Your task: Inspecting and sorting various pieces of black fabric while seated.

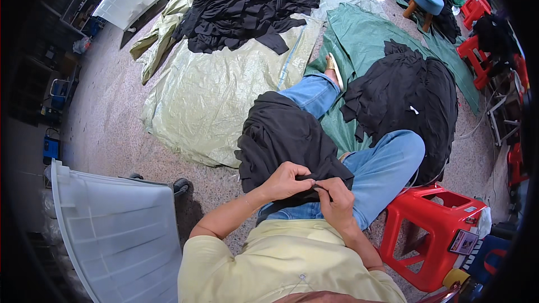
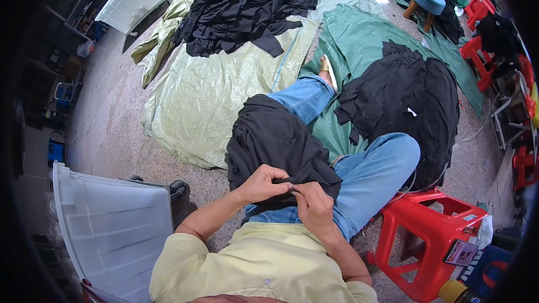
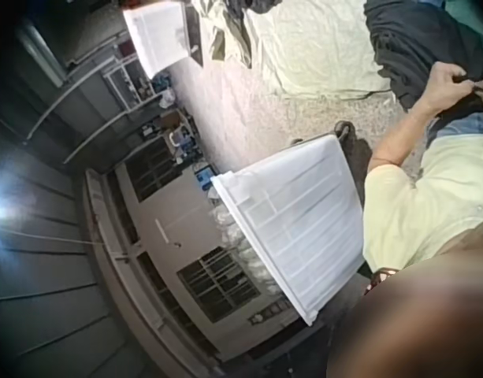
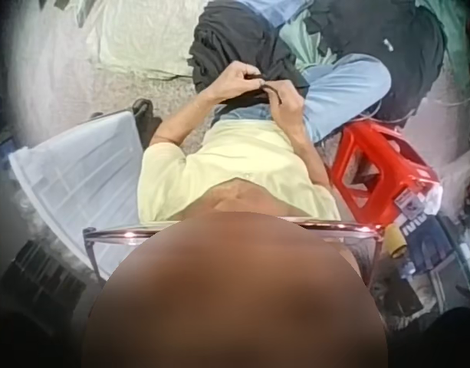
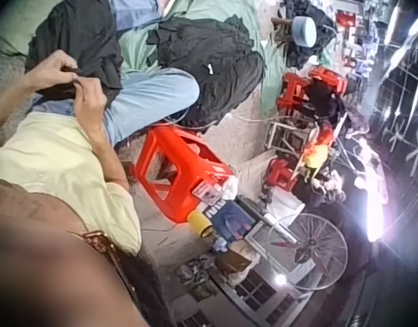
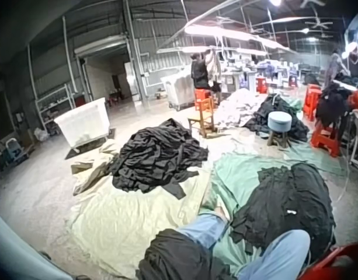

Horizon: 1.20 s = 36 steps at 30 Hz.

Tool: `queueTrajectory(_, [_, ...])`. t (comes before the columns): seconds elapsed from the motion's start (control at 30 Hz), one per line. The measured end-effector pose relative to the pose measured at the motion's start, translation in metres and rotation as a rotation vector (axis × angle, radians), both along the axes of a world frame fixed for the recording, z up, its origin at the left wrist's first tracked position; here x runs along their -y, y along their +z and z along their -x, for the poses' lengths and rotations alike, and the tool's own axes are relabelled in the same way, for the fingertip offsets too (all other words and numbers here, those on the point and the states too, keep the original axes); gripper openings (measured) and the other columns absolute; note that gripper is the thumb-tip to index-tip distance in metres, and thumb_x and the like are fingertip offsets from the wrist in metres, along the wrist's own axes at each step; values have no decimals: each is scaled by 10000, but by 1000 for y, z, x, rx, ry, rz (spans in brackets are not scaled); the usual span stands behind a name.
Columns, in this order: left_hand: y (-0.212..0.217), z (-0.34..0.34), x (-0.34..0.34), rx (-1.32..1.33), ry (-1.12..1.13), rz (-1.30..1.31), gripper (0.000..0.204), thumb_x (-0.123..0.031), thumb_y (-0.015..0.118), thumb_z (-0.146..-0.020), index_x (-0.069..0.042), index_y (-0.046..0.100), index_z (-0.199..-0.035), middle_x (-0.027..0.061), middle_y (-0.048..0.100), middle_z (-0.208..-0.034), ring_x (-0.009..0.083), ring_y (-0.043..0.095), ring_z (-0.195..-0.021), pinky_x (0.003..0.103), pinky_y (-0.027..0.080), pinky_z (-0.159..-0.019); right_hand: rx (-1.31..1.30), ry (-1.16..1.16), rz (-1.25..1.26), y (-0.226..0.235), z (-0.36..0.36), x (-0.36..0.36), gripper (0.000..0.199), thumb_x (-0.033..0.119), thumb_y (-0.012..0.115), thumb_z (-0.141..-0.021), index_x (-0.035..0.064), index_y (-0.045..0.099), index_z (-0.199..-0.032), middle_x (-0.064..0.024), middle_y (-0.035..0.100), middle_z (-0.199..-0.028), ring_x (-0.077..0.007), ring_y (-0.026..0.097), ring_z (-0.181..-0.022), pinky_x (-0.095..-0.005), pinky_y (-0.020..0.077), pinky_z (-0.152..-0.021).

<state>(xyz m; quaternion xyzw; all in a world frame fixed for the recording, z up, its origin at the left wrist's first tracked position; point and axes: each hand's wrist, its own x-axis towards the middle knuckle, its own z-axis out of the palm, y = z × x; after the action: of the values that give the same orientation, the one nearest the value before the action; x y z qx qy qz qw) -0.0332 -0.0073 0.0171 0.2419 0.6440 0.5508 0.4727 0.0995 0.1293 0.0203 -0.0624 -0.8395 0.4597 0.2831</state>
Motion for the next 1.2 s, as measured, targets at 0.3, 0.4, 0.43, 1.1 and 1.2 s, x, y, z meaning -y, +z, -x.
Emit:
queueTrajectory(0.3, [-3, -9, 5, -324, 67, -164, 286, -168, 736, -872, 36, 565, -767, 45, 425, -666, 81, 399, -645, 278, 355, -555, 34, 8, 67, -3, 4, -6, 173, -102, 683, -754, -6, 653, -894, -129, 642, -790, -288, 644, -705, -347, 511, -611])
queueTrajectory(0.4, [0, -11, 9, -378, 28, -149, 242, -142, 737, -861, 42, 592, -799, 59, 464, -690, 98, 424, -637, 279, 369, -562, 89, 42, 139, -1, 1, -6, 150, -93, 692, -758, -9, 654, -877, -130, 638, -779, -275, 644, -694, -337, 505, -613])
queueTrajectory(0.43, [-1, -13, 11, -377, 19, -147, 212, -127, 729, -860, 42, 608, -819, 61, 487, -700, 98, 443, -641, 276, 378, -567, 90, 44, 139, -1, -1, -6, 150, -93, 692, -758, -9, 654, -877, -130, 638, -779, -275, 644, -694, -337, 505, -613])
queueTrajectory(1.1, [-14, -43, -6, 186, 462, -141, 66, -30, 640, -896, 9, 672, -854, -74, 596, -806, -5, 481, -718, 168, 397, -645, 321, 9, 1135, -30, 4, -9, 95, 83, 694, -914, -10, 686, -903, 52, 621, -792, -3, 495, -693, -181, 388, -602])
queueTrajectory(1.2, [-10, -42, -6, 309, 512, -65, 68, -42, 659, -900, -4, 686, -851, -68, 618, -797, -3, 502, -700, 169, 409, -635, 391, 43, 1020, -36, 2, -10, 95, 92, 703, -910, -1, 681, -915, 50, 621, -813, -5, 518, -724, -181, 415, -642])
